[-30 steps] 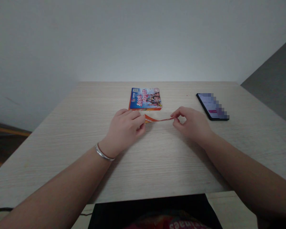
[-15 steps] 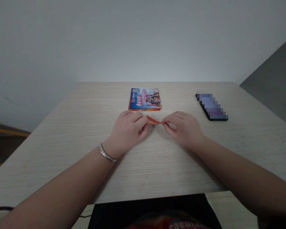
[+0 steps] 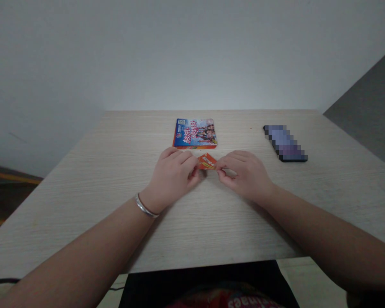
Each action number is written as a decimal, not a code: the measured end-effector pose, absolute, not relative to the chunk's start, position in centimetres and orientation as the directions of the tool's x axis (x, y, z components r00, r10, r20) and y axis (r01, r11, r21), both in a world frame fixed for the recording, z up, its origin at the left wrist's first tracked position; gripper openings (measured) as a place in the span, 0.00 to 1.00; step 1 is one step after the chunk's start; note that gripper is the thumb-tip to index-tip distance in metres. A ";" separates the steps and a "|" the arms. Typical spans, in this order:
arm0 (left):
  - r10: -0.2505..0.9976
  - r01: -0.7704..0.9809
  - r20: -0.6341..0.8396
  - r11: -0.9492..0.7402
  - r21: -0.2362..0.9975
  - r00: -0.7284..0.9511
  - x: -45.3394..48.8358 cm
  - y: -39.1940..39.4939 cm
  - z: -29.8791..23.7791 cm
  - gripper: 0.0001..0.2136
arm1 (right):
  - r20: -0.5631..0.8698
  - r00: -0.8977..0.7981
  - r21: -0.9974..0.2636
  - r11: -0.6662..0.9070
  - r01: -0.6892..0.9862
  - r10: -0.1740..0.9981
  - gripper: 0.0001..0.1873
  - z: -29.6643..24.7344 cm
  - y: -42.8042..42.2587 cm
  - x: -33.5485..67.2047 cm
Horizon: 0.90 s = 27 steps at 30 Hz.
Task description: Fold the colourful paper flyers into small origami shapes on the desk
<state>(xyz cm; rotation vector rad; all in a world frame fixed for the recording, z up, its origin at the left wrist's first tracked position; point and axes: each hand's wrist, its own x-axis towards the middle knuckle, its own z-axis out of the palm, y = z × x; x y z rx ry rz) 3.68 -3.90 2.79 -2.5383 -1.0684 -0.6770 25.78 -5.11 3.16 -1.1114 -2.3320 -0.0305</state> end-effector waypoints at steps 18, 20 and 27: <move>0.699 0.794 0.461 -0.608 -0.021 0.547 1.7 -3.0 3.1 0.03 | 0.562 -0.404 -0.307 0.636 0.709 0.722 0.03 2.6 -4.4 28.7; 0.717 0.802 0.437 -0.598 -0.015 0.543 1.6 -2.9 3.2 0.03 | 0.551 -0.407 -0.303 0.629 0.716 0.729 0.03 2.6 -4.3 28.7; 0.793 0.835 0.279 -0.546 -0.071 0.542 1.4 -2.8 3.8 0.03 | 0.506 -0.390 -0.370 0.602 0.708 0.770 0.02 2.5 -4.0 29.1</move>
